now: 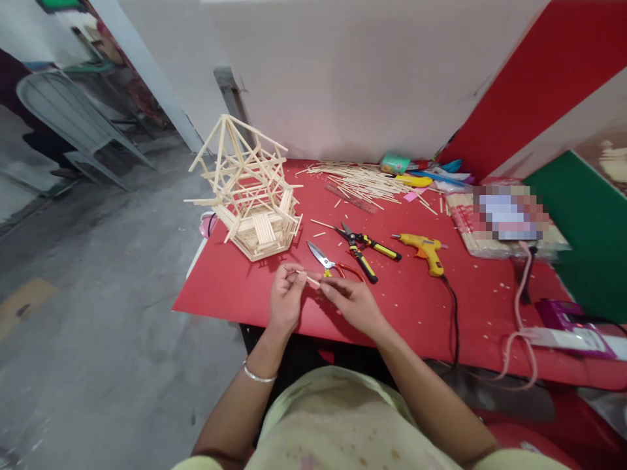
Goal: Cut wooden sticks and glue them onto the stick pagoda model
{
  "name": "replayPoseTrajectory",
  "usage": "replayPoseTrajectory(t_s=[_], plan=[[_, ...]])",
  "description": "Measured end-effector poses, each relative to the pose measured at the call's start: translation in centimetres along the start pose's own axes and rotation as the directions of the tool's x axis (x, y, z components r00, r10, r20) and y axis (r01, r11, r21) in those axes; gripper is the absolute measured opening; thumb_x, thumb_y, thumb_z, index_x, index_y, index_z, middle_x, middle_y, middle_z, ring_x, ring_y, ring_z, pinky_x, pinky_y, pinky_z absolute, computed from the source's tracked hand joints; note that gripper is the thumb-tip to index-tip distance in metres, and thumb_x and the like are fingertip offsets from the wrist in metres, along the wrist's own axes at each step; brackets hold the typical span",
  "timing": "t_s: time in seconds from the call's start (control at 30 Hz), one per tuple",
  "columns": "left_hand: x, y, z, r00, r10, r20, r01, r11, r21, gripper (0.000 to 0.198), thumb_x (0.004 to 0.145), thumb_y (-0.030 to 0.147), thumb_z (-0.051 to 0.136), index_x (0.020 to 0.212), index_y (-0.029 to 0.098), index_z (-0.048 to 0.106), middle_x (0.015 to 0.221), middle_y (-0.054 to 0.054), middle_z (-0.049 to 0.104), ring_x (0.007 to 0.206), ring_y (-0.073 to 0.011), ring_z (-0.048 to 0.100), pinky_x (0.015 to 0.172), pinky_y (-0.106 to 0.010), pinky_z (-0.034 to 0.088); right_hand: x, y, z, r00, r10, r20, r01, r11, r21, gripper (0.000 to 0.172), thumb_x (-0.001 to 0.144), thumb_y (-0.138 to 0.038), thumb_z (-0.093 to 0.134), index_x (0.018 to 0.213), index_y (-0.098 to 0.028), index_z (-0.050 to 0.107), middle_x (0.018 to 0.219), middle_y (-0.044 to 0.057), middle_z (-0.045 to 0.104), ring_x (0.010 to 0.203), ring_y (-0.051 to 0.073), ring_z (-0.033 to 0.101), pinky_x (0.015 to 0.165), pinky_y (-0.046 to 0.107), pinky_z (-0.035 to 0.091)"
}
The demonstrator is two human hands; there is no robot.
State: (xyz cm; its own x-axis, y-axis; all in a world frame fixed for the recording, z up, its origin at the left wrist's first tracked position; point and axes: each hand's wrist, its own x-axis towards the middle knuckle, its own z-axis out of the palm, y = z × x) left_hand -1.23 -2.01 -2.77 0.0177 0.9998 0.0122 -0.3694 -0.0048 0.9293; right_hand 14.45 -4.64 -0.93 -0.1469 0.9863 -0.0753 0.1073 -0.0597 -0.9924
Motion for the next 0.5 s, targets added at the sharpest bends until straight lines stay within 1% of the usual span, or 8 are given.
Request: replayPoseTrajectory(t_s=[0.03,0.1,0.13,0.2,0.27,0.33,0.43,0.5], plan=[[0.0,-0.1,-0.1,1.0,0.002,-0.019,-0.002,1.0,-0.01,0.021,0.085,0.033,0.069,0.094,0.02,0.054,0.082,-0.004,0.074,0.081,-0.0179,0.072,0.079,-0.031,0.054,0.0,0.0,0.2,0.998,0.053,0.014,-0.054,0.992,0.112,0.039,0.085,-0.048,0.063,0.109,-0.019,0.072,0.09,0.004,0.074,0.071,0.015,0.067,0.064,0.027,0.053],[-0.1,-0.3,-0.2,0.998,0.002,-0.056,-0.002,1.0,-0.009,0.022,0.082,0.033,0.072,0.089,0.02,0.056,0.086,-0.005,0.074,0.081,-0.0176,0.071,0.078,-0.03,0.054,0.1,0.3,0.5,0.993,0.113,-0.017,-0.106,0.965,0.241,0.04,0.08,-0.049,0.069,0.105,-0.018,0.072,0.085,0.004,0.074,0.062,0.013,0.064,0.057,0.025,0.051],[-0.2,-0.3,-0.3,0.997,0.002,-0.075,-0.001,1.0,0.009,0.022,0.08,0.033,0.074,0.087,0.019,0.058,0.087,-0.005,0.074,0.081,-0.017,0.071,0.076,-0.029,0.054,0.2,0.4,0.5,0.991,0.122,-0.055,-0.103,0.959,0.265,0.038,0.079,-0.048,0.071,0.102,-0.018,0.073,0.081,0.004,0.073,0.059,0.012,0.063,0.055,0.025,0.05],[-0.4,-0.3,-0.3,0.994,-0.006,-0.107,0.012,0.998,0.057,0.022,0.077,0.033,0.077,0.085,0.018,0.063,0.082,-0.004,0.073,0.074,-0.0148,0.069,0.07,-0.026,0.054,0.5,0.6,0.4,0.982,0.102,-0.157,-0.06,0.966,0.253,0.034,0.078,-0.047,0.072,0.094,-0.017,0.073,0.075,0.002,0.072,0.055,0.011,0.06,0.054,0.025,0.05],[-0.6,0.0,-0.1,0.993,-0.048,-0.111,0.059,0.993,0.097,0.022,0.075,0.035,0.078,0.083,0.017,0.067,0.072,-0.003,0.071,0.064,-0.0125,0.065,0.061,-0.023,0.052,0.8,0.4,0.0,0.973,0.04,-0.228,-0.001,0.985,0.17,0.031,0.081,-0.046,0.07,0.093,-0.018,0.073,0.075,0.002,0.072,0.058,0.012,0.06,0.058,0.026,0.051],[-0.8,0.3,0.2,0.989,-0.136,-0.064,0.143,0.981,0.13,0.024,0.073,0.036,0.08,0.08,0.016,0.069,0.064,-0.002,0.069,0.056,-0.0116,0.062,0.055,-0.022,0.05,1.1,0.1,-0.4,0.963,-0.056,-0.262,0.066,0.997,0.028,0.027,0.084,-0.043,0.067,0.092,-0.018,0.073,0.08,0.003,0.073,0.066,0.014,0.063,0.064,0.027,0.051],[-0.9,0.5,0.8,0.97,-0.241,0.002,0.238,0.957,0.167,0.029,0.068,0.038,0.083,0.076,0.013,0.07,0.059,-0.003,0.067,0.05,-0.0111,0.059,0.049,-0.021,0.048,1.4,-0.6,-1.0,0.941,-0.226,-0.25,0.175,0.962,-0.211,0.02,0.087,-0.037,0.063,0.089,-0.02,0.074,0.088,0.004,0.073,0.079,0.016,0.066,0.071,0.026,0.05],[-0.8,0.4,1.0,0.963,-0.268,0.012,0.263,0.954,0.146,0.032,0.067,0.039,0.083,0.08,0.013,0.07,0.056,-0.002,0.066,0.048,-0.0105,0.058,0.046,-0.02,0.047,1.4,-0.9,-1.2,0.921,-0.309,-0.236,0.235,0.926,-0.296,0.017,0.088,-0.032,0.062,0.088,-0.021,0.074,0.089,0.004,0.073,0.082,0.016,0.067,0.072,0.026,0.05]])
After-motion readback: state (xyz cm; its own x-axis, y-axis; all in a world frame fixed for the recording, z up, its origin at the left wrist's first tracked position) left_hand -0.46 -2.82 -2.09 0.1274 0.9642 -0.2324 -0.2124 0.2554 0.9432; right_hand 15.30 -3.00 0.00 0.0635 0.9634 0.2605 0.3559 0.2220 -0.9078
